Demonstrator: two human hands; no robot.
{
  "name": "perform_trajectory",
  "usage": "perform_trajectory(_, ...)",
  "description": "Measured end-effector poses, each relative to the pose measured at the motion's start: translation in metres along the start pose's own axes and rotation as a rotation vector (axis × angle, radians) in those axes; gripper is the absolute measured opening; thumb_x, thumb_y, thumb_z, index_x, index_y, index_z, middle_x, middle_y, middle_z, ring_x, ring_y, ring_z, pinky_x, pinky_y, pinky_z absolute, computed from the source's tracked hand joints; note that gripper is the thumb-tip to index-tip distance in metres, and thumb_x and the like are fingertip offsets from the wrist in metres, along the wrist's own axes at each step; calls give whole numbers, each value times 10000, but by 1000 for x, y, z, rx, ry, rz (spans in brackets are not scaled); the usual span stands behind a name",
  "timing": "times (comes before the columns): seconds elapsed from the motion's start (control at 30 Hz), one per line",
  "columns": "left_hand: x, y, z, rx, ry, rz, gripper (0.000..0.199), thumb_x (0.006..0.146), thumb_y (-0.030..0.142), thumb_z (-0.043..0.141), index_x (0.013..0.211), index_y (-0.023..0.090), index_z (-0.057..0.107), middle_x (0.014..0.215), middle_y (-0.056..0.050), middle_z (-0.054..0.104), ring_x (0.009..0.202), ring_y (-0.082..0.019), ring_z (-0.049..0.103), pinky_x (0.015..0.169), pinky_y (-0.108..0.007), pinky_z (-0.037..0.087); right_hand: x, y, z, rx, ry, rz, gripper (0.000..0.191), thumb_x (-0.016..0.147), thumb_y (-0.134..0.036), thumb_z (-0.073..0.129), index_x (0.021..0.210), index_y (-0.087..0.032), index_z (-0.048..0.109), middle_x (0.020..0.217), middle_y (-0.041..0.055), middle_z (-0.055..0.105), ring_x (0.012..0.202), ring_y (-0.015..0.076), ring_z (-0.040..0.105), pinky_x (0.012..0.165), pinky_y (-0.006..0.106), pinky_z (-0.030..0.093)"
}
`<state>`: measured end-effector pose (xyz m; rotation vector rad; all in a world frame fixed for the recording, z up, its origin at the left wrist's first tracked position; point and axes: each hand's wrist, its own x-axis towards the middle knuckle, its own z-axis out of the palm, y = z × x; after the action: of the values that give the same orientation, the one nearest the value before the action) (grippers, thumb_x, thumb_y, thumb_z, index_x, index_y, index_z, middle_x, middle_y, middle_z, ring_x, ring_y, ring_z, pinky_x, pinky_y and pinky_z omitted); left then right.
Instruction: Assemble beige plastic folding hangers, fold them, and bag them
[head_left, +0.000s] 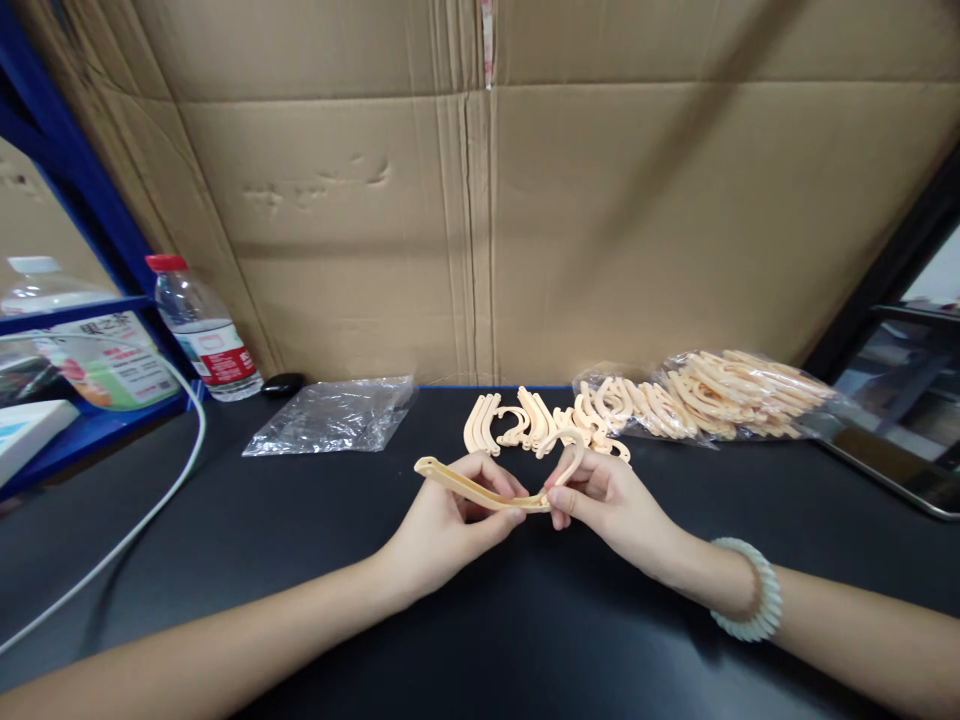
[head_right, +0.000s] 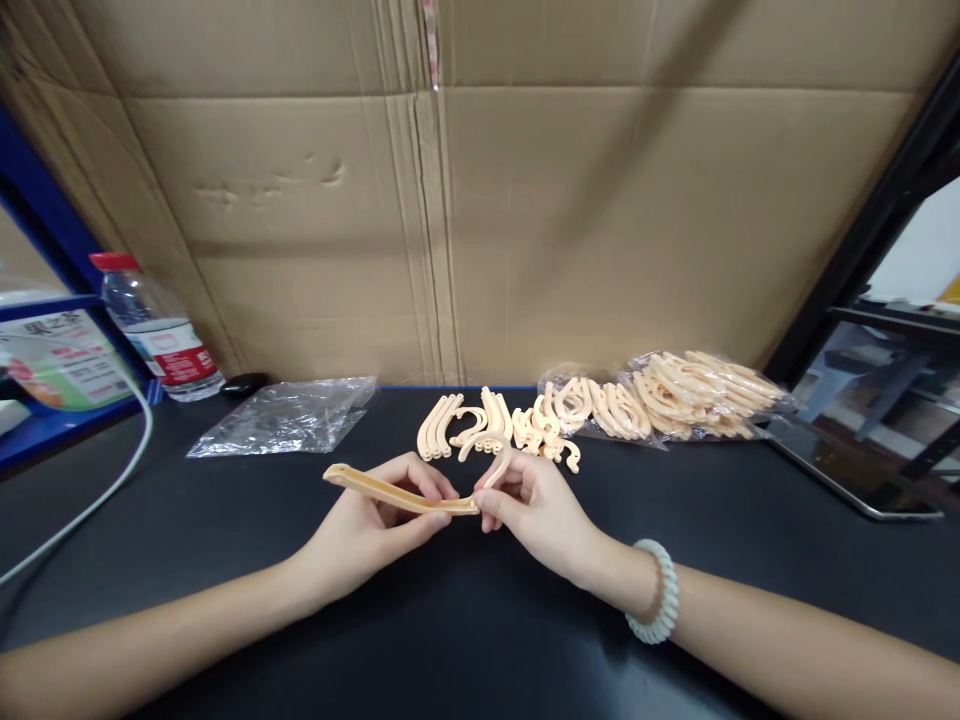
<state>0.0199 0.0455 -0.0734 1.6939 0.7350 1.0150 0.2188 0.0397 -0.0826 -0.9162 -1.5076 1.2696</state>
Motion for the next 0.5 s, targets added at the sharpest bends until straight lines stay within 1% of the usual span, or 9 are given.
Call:
perform_trajectory(0.07,1,-1,0,-25,4,-27,181,752,235,717,747,173,547,826,-46,690,741,-172,660,636,-282,519,0,1,0,-6,-2,-19,336,712,-458,748,730,-186,552,586,-30,581,538,119,586,555,275,496)
perform_trajectory(0.17,2,-1,0,-29,-6,-39,172,751,236,712,761,180,549,822,-42,700,769,-185,681,672,-301,540,1,2,-1,-25,-27,-17,330,715,-452,743,712,-183,553,599,-21,591,524,118,586,543,274,496)
perform_trajectory(0.27,0,1,1,-5,-25,-16,145,766,238,696,776,191,559,840,-47,715,803,-204,699,710,-331,559,1,3,-1,-62,-50,-13,309,713,-424,742,686,-179,556,612,-18,590,510,109,573,528,264,486)
perform_trajectory(0.37,-2,2,3,38,-25,18,127,768,227,694,757,189,573,823,-50,718,791,-207,700,702,-330,560,0,3,0,-78,-48,-26,284,714,-390,743,672,-181,554,601,-34,552,494,98,546,507,249,460)
perform_trajectory(0.43,-1,1,3,22,-9,2,130,756,213,699,758,183,573,819,-52,718,787,-205,699,702,-326,558,0,3,1,-61,-42,-45,274,726,-389,738,689,-182,562,615,-32,547,509,101,551,516,252,465)
perform_trajectory(0.5,0,-1,3,-39,36,-46,167,729,204,717,776,180,558,816,-43,712,788,-198,697,717,-324,560,-1,3,1,-42,-27,-95,257,750,-387,726,709,-181,579,660,-14,578,570,112,573,564,260,485)
